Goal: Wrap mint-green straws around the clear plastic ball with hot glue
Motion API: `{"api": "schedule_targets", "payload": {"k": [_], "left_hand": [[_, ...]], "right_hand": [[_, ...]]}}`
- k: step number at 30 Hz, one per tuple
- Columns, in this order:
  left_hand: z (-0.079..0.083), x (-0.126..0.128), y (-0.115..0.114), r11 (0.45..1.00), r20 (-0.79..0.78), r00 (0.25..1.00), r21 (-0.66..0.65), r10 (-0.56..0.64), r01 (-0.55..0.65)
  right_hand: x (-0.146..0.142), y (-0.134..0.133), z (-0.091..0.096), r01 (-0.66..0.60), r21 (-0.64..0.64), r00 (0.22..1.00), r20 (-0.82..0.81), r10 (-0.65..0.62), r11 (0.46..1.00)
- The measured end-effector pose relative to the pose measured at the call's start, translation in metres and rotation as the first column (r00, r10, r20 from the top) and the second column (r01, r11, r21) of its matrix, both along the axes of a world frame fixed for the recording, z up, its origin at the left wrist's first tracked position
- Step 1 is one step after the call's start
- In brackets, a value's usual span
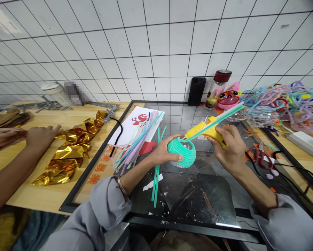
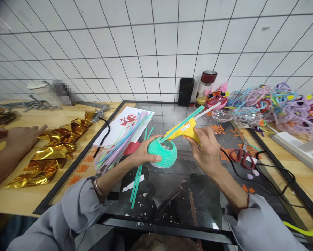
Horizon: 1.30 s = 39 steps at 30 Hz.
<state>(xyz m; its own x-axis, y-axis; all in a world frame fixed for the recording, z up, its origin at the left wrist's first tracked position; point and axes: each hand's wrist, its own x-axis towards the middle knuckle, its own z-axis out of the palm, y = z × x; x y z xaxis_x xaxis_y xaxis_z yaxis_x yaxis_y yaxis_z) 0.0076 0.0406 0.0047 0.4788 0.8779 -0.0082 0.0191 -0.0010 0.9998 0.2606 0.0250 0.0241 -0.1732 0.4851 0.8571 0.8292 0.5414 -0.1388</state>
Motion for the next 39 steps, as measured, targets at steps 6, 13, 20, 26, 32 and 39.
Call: {"api": "schedule_targets", "payload": {"k": [6,13,20,26,32,39], "left_hand": [[-0.0009,-0.0001,0.0002,1.000,-0.001,1.000,-0.005,-0.006,0.006],[0.0010,0.0011,-0.0007,1.000,-0.004,1.000,-0.018,0.003,-0.003],[-0.0016,0.0009,0.0002,1.000,0.006,1.000,-0.003,-0.001,0.001],[-0.0035,0.0010,0.0010,1.000,0.030,0.999,-0.014,-0.024,0.024],[-0.0030,0.0004,0.0002,1.000,0.012,1.000,-0.008,-0.005,0.006],[-0.0006,0.0016,-0.0003,1.000,0.021,1.000,-0.020,-0.014,0.014]], "right_hand": [[-0.0001,0.0003,-0.0010,-0.029,0.035,0.999,0.033,0.028,0.999],[-0.0007,0.0000,-0.0024,0.014,0.028,1.000,0.017,-0.014,1.000],[-0.0015,-0.0011,-0.0024,0.027,0.010,1.000,0.016,-0.027,1.000],[-0.0013,-0.0012,-0.0014,0.011,0.016,1.000,0.029,-0.012,1.000],[-0.0010,-0.0009,0.0004,0.008,0.023,1.000,0.008,-0.009,1.000],[-0.0018,-0.0020,-0.0007,0.000,0.006,1.000,0.023,0.000,1.000]]}}
